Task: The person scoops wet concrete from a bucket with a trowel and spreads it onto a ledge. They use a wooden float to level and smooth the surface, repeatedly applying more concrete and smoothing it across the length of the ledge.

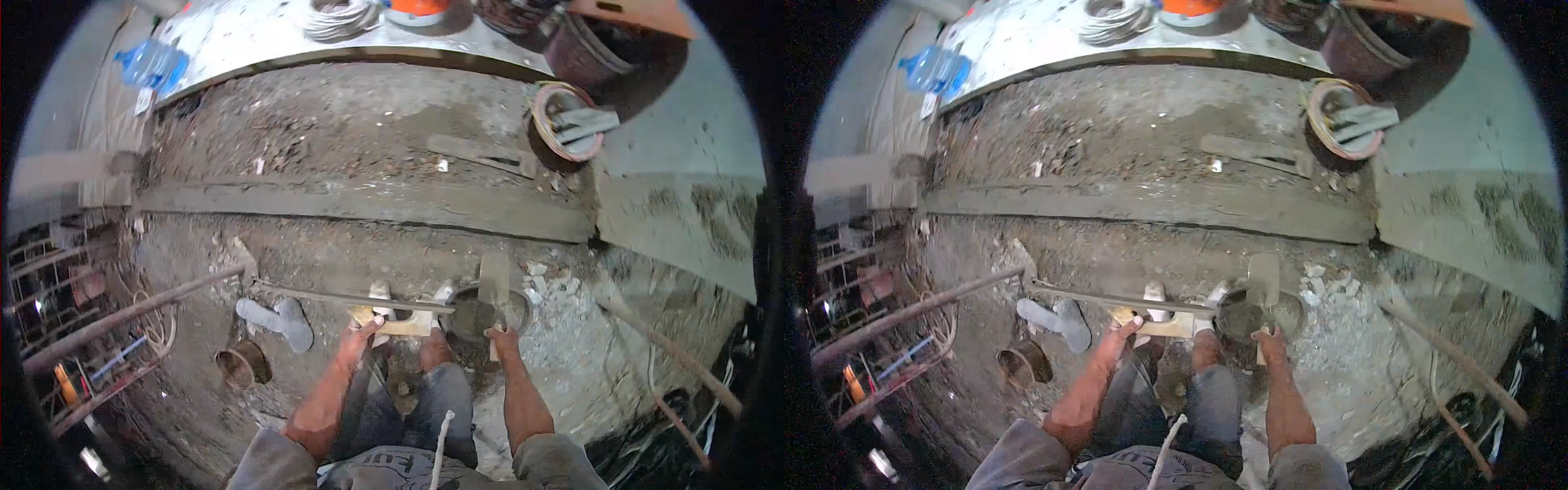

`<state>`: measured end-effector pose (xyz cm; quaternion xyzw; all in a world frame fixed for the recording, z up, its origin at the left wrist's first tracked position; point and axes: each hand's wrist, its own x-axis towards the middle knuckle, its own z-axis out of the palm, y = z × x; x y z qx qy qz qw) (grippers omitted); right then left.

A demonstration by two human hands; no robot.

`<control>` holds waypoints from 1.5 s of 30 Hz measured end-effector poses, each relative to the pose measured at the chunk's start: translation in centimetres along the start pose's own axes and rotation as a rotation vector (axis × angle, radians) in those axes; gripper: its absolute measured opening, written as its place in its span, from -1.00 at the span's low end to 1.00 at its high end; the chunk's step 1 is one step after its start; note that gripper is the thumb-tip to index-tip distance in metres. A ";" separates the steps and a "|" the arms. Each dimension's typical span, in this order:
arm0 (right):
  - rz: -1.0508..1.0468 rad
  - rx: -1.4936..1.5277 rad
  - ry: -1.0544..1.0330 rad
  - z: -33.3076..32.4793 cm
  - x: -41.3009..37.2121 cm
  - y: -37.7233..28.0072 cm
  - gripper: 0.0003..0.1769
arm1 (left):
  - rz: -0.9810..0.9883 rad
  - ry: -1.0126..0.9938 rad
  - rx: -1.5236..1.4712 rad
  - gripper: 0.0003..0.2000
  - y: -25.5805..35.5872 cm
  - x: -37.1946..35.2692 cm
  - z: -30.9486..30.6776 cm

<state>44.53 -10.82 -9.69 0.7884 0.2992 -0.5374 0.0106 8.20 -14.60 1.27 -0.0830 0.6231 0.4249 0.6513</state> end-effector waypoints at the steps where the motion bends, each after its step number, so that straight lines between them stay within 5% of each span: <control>1: -0.012 -0.016 -0.006 1.2 0.8 0.5 -0.20 | -0.019 0.032 -0.004 -0.65 0.4 0.0 -1.5; 3: 0.046 -0.011 0.010 3.2 1.7 2.0 -0.23 | 0.005 0.042 -0.061 -0.61 -0.3 -0.1 -5.0; 6: 0.071 0.094 -0.076 4.5 -7.0 -8.8 -0.22 | -0.013 0.002 -0.223 -0.59 -0.2 -1.8 -7.9; 11: -0.020 -0.098 -0.039 11.6 -5.7 -8.6 -0.16 | -0.029 0.150 -0.419 -0.55 -2.5 -2.8 -12.4; 14: 0.037 -0.015 -0.206 15.9 -13.0 -18.5 -0.19 | 0.020 0.181 -0.523 -0.57 -1.8 -4.2 -13.7; 22: -0.077 0.036 -0.299 28.5 -11.6 -20.0 -0.27 | 0.035 0.274 -0.478 -0.54 -4.2 -4.3 -19.8; 24: 0.004 0.012 -0.341 33.0 -6.2 -16.2 -0.18 | 0.072 0.383 -0.491 -0.53 -3.7 -4.5 -19.7; 29: -0.144 -0.203 -0.537 40.1 -6.6 -19.7 -0.10 | 0.106 0.506 -0.641 -0.52 -8.0 -3.5 -22.2; 37: -0.350 -0.727 -0.585 41.1 -9.4 -25.3 0.03 | 0.012 0.567 -0.541 -0.56 -8.9 -3.5 -22.6; 45: -0.593 -0.838 -0.623 36.2 -7.6 -27.6 -0.07 | 0.061 0.437 -0.467 -0.54 -9.8 -0.6 -18.2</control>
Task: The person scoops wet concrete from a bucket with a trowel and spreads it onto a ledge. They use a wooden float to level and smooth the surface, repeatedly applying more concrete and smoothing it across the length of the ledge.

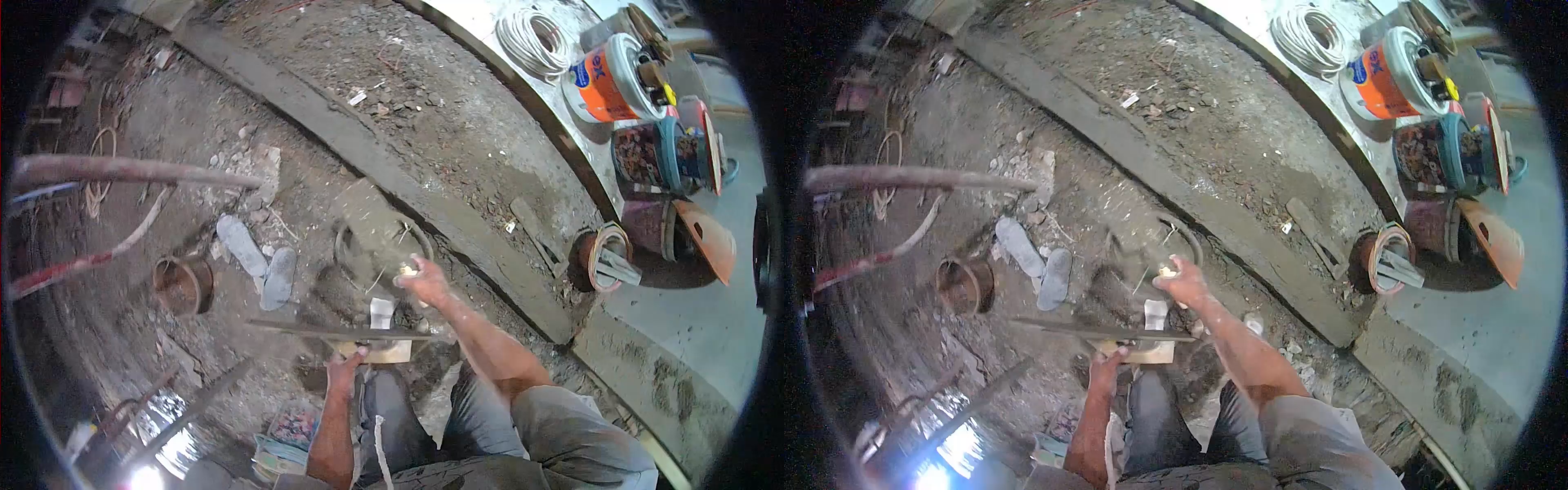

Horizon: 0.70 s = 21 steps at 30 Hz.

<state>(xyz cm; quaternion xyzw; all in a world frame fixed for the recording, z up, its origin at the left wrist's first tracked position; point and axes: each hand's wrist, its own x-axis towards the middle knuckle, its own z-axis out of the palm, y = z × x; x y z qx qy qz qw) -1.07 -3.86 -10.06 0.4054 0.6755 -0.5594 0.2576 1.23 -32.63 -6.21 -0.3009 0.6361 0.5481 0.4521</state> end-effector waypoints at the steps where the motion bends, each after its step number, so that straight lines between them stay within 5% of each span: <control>1: -0.027 -0.048 0.048 -0.7 -0.1 1.2 -0.09 | 0.059 -0.035 0.031 -0.56 -0.1 -0.1 0.9; 8: -0.080 -0.398 0.242 -9.2 -5.3 8.6 -0.26 | 0.065 0.014 0.028 -0.55 -4.1 -2.0 7.8; 14: -0.157 -0.633 0.175 -13.4 -7.3 17.6 -0.40 | 0.195 0.189 0.093 -0.52 -12.3 -3.2 15.8; 17: -0.285 -0.757 0.118 -14.3 -5.9 18.4 -0.49 | 0.152 0.321 0.218 -0.48 -11.5 -6.3 20.4; 21: -0.388 -0.916 0.048 -12.6 -0.8 17.6 -0.55 | 0.266 0.227 0.164 -0.47 -17.6 -1.8 20.8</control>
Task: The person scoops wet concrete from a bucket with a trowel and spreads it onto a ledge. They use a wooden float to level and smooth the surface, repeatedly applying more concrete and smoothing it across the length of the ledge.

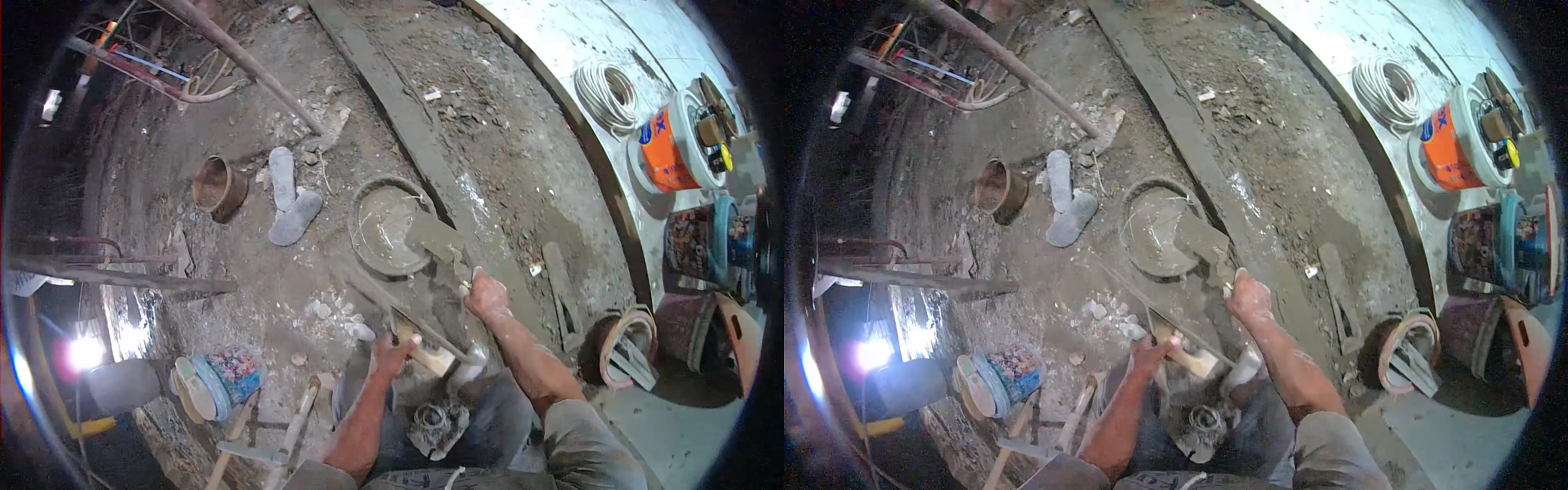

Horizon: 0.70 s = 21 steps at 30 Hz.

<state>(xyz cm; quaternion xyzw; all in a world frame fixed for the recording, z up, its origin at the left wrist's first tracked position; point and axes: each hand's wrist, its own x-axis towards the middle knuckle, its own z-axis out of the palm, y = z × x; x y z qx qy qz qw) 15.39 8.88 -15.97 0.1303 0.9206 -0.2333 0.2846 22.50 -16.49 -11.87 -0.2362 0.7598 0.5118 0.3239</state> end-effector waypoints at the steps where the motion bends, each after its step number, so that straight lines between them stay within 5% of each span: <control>1: -0.017 0.008 0.019 -0.2 1.7 -1.0 -0.55 | 0.067 0.006 -0.055 -0.49 -0.2 0.5 0.3; 4: -0.147 0.020 0.109 2.1 6.0 -3.5 -0.57 | -0.027 0.025 0.026 -0.50 -3.0 3.8 0.6; 7: -0.255 -0.024 0.200 6.1 10.2 -5.8 -0.60 | 0.111 0.044 -0.009 -0.49 -7.5 6.7 0.4; 9: -0.179 -0.008 0.137 8.0 11.8 -7.3 -0.60 | 0.191 0.033 0.000 -0.50 -10.3 9.1 0.7; 15: -0.147 -0.032 0.071 11.3 11.8 -9.2 -0.51 | 0.193 0.083 -0.591 -0.59 -15.2 12.6 3.4; 21: -0.153 -0.050 -0.007 12.2 9.5 -11.1 -0.51 | 0.241 0.066 -0.437 -0.56 -16.3 14.9 2.4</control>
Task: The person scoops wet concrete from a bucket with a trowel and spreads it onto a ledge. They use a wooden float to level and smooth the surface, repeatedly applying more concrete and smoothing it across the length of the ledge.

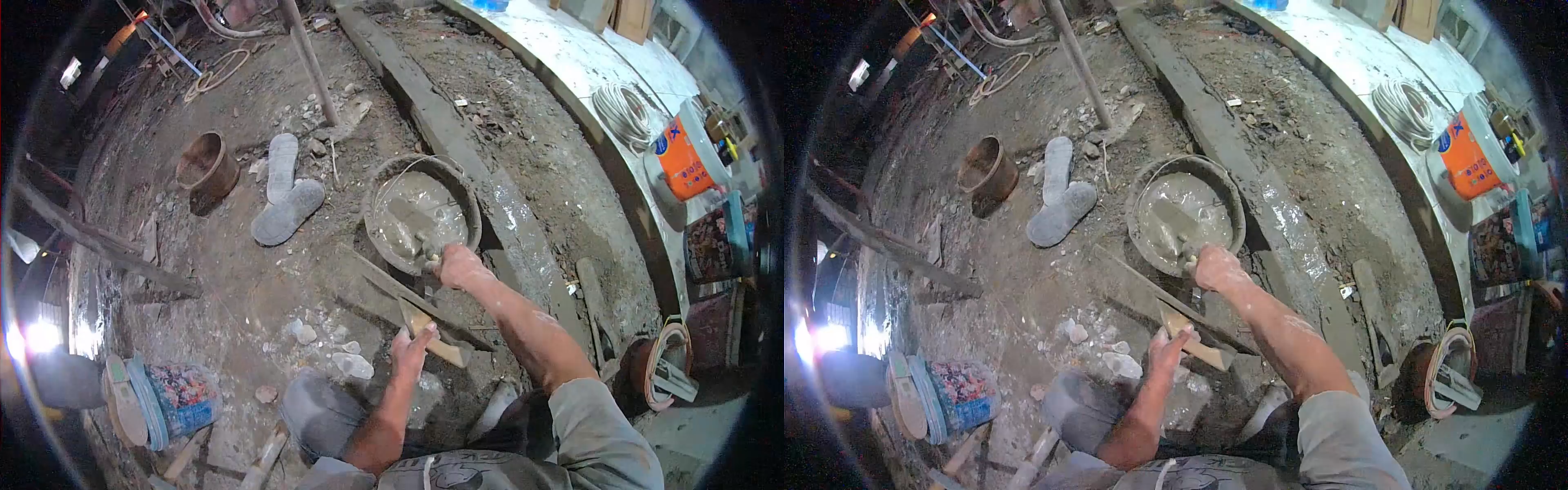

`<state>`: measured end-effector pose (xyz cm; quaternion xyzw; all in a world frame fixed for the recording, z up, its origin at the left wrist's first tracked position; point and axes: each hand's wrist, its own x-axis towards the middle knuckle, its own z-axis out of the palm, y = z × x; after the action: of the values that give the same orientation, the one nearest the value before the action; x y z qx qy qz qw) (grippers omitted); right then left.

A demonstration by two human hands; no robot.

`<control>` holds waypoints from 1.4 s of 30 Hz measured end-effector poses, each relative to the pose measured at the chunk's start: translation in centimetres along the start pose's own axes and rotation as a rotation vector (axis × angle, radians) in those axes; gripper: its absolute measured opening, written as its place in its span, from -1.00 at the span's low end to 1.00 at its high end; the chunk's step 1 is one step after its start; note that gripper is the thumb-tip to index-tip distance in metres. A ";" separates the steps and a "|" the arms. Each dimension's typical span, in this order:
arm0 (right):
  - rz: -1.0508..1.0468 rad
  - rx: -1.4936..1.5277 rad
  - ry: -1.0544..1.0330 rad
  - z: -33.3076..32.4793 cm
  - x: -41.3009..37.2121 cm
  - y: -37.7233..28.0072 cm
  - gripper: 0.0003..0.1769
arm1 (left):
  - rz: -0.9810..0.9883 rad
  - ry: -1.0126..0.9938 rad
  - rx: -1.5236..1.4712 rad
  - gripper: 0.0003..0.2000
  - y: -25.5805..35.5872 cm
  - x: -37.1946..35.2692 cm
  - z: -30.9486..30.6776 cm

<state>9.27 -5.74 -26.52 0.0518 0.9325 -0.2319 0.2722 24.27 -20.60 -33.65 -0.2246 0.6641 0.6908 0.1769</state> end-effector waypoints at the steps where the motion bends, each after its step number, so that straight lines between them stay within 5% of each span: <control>1: 0.014 0.027 -0.032 0.1 -0.2 -0.5 -0.52 | 0.023 0.025 0.039 -0.55 0.0 0.2 -0.3; 8: -0.006 -0.040 0.034 2.2 0.3 -1.4 -0.58 | 0.103 0.086 -0.009 -0.53 -1.0 1.8 -2.9; 11: 0.077 -0.018 -0.127 0.8 0.7 -1.7 -0.50 | 0.091 0.072 0.004 -0.67 -2.6 3.0 -3.9; 15: 0.113 0.059 -0.100 -0.4 -1.0 -2.2 -0.46 | 0.047 0.051 -0.129 -0.69 1.1 1.4 -3.8; 19: 0.186 0.274 0.014 0.0 -2.0 -1.7 -0.46 | 0.035 -0.023 -0.217 -0.66 2.1 1.1 -3.5; 21: 0.236 0.744 -0.090 0.4 -2.4 -1.0 -0.53 | 0.027 -0.094 -0.301 -0.66 3.4 0.6 -3.3; 25: 0.036 0.798 0.119 1.4 -4.1 0.9 -0.62 | 0.037 -0.136 -0.429 -0.59 2.7 0.8 -2.3; 28: 0.237 0.692 0.086 0.1 -5.9 0.2 -0.59 | -0.010 -0.128 -0.499 -0.54 2.2 0.5 -1.7; 31: 0.170 0.459 0.087 0.1 -4.5 3.1 -0.63 | -0.014 -0.102 -0.581 -0.54 2.6 0.2 -0.6; 42: 0.191 0.754 0.096 -7.3 -16.8 19.8 -0.63 | 0.095 -0.370 -0.438 -0.58 -1.4 -3.0 4.8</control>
<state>24.37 15.66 -20.18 0.2458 0.7844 -0.5291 0.2105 27.20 -15.61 -33.05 -0.0963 0.4652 0.8546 0.2100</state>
